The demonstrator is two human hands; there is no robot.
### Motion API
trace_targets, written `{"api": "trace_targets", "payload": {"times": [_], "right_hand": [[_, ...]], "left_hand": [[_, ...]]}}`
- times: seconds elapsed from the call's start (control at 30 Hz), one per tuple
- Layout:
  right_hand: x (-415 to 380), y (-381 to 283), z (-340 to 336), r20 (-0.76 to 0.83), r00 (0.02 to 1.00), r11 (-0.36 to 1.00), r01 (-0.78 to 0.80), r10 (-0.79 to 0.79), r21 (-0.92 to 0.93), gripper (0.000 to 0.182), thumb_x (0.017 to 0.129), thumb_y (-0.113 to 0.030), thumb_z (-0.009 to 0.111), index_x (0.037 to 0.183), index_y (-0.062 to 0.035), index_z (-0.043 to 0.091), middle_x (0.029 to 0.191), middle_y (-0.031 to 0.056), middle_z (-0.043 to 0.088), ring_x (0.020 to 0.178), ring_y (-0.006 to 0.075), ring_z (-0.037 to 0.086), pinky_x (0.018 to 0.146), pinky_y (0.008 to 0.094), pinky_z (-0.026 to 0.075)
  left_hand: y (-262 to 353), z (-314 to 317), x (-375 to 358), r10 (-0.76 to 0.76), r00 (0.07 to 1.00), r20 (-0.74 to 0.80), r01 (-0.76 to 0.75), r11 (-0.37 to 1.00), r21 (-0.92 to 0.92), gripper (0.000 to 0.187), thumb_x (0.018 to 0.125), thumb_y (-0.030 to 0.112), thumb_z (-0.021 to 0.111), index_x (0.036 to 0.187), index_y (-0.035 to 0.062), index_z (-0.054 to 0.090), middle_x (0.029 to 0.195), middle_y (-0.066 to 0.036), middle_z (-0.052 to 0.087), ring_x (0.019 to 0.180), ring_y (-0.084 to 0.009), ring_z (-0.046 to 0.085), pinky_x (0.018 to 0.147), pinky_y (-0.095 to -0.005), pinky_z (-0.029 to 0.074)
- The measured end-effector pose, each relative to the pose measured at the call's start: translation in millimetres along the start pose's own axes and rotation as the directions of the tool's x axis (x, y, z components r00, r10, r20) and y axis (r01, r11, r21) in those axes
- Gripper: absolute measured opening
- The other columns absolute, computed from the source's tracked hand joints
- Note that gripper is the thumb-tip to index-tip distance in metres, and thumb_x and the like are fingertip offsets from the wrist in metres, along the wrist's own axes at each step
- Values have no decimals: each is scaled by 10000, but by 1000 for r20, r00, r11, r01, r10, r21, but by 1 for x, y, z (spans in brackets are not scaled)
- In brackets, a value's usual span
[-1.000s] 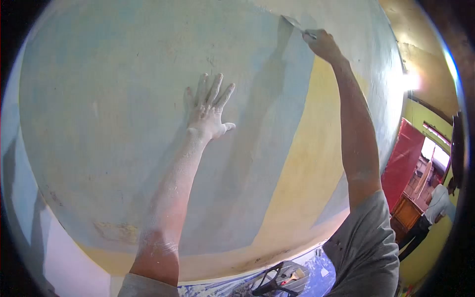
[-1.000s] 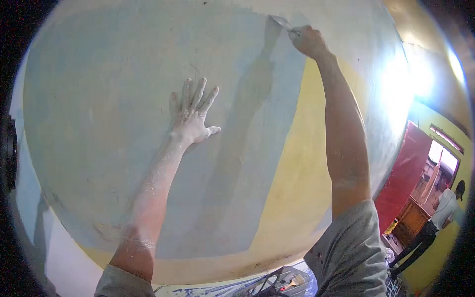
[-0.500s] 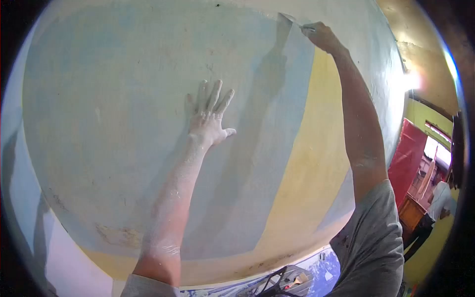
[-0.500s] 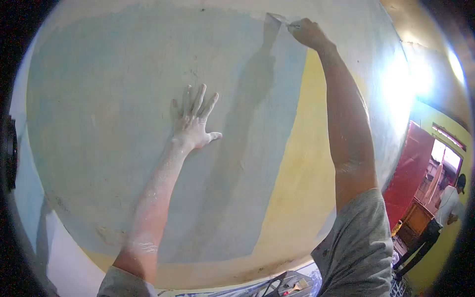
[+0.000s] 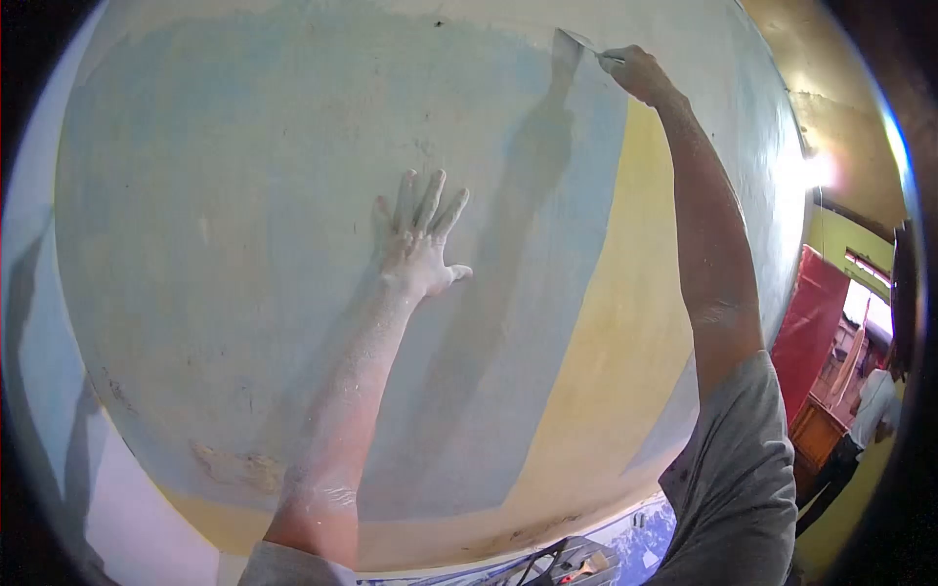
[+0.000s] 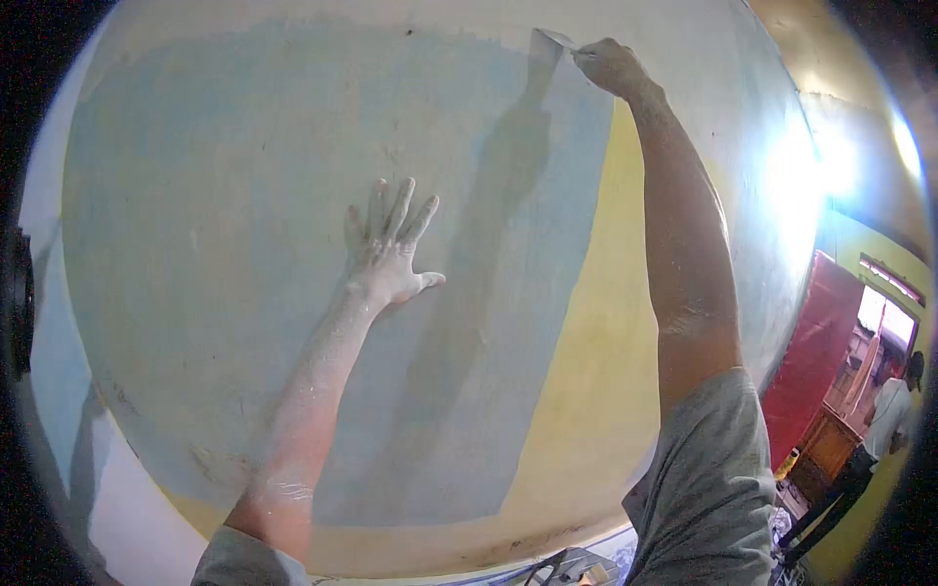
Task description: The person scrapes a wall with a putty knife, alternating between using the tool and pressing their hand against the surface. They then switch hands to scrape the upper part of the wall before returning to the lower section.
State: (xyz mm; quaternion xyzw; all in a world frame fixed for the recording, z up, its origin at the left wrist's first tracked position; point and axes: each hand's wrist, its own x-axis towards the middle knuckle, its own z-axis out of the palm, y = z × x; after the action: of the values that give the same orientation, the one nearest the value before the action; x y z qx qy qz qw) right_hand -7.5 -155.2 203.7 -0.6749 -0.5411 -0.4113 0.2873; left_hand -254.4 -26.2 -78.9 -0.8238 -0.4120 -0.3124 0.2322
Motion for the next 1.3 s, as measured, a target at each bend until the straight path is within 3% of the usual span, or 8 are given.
{"api": "trace_targets", "payload": {"times": [0.17, 0.3, 0.43, 0.5, 0.63, 0.93, 1.17, 1.3], "right_hand": [[13, 37, 40, -246, 927, 959, 276, -283, -65, 376, 929, -399, 531, 1147, -140, 694, 882, 131, 687, 770, 248, 648, 701, 413, 539], [-2, -2, -1, -19, 1000, 1000, -3, 2, -18, 384, 924, -392, 522, 1140, -126, 696, 898, 120, 695, 783, 247, 653, 691, 405, 534], [6, 18, 10, -119, 966, 973, 229, -230, -15, 376, 920, -397, 523, 1113, -127, 701, 859, 108, 690, 732, 232, 642, 660, 402, 530], [-2, 3, -12, 60, 996, 998, 61, -59, -32, 371, 919, -388, 537, 1121, -120, 696, 922, 128, 710, 860, 270, 670, 783, 418, 524], [9, 15, 20, -80, 992, 989, 83, -93, -122, 374, 923, -362, 543, 1182, -126, 673, 1084, 177, 697, 1031, 362, 652, 901, 440, 495], [7, 5, 21, -88, 993, 989, 70, -82, -132, 375, 932, -365, 535, 1155, -103, 687, 1084, 165, 698, 1056, 332, 644, 926, 424, 486], [0, 5, 11, -11, 1000, 999, -22, 22, 37, 361, 930, -353, 508, 1167, -146, 683, 822, 98, 673, 628, 230, 605, 571, 381, 500], [20, 39, 38, -312, 893, 946, 295, -323, -134, 369, 923, -372, 521, 1166, -144, 681, 814, 92, 667, 633, 216, 603, 578, 375, 505]], "left_hand": [[-5, 2, 0, -10, 999, -33, 10, 1000, 1, 1076, 759, 677, 655, 1544, 355, -6, 1622, -23, -83, 1487, -308, -79, 1189, -607, 45], [0, 5, -1, 1, 999, -43, -1, 1000, 8, 1088, 746, 680, 665, 1547, 351, 7, 1622, -27, -91, 1486, -322, -78, 1178, -625, 48], [-4, 3, -1, 4, 1000, -28, -4, 1000, 3, 1095, 738, 684, 670, 1548, 349, 14, 1623, -31, -92, 1486, -327, -80, 1176, -625, 48], [0, 4, -1, -2, 999, -33, 2, 1000, -2, 1107, 732, 689, 671, 1547, 351, 2, 1623, -28, -93, 1485, -323, -90, 1177, -622, 45], [1, 4, -1, -15, 1000, -18, 16, 999, 31, 1071, 762, 700, 628, 1545, 352, -15, 1624, -9, -84, 1486, -312, -91, 1172, -631, 56], [-4, 4, -2, -25, 998, -64, 27, 999, 26, 1066, 765, 696, 626, 1547, 349, -11, 1625, -12, -80, 1489, -309, -76, 1173, -622, 60], [3, 2, -3, -12, 1000, 5, 12, 1000, 16, 1070, 763, 691, 636, 1543, 363, -19, 1623, -6, -92, 1487, -301, -94, 1176, -622, 47], [0, 7, -3, -20, 999, -32, 20, 1000, 19, 1072, 751, 709, 628, 1541, 375, -16, 1624, 14, -86, 1491, -290, -73, 1182, -609, 57]]}}
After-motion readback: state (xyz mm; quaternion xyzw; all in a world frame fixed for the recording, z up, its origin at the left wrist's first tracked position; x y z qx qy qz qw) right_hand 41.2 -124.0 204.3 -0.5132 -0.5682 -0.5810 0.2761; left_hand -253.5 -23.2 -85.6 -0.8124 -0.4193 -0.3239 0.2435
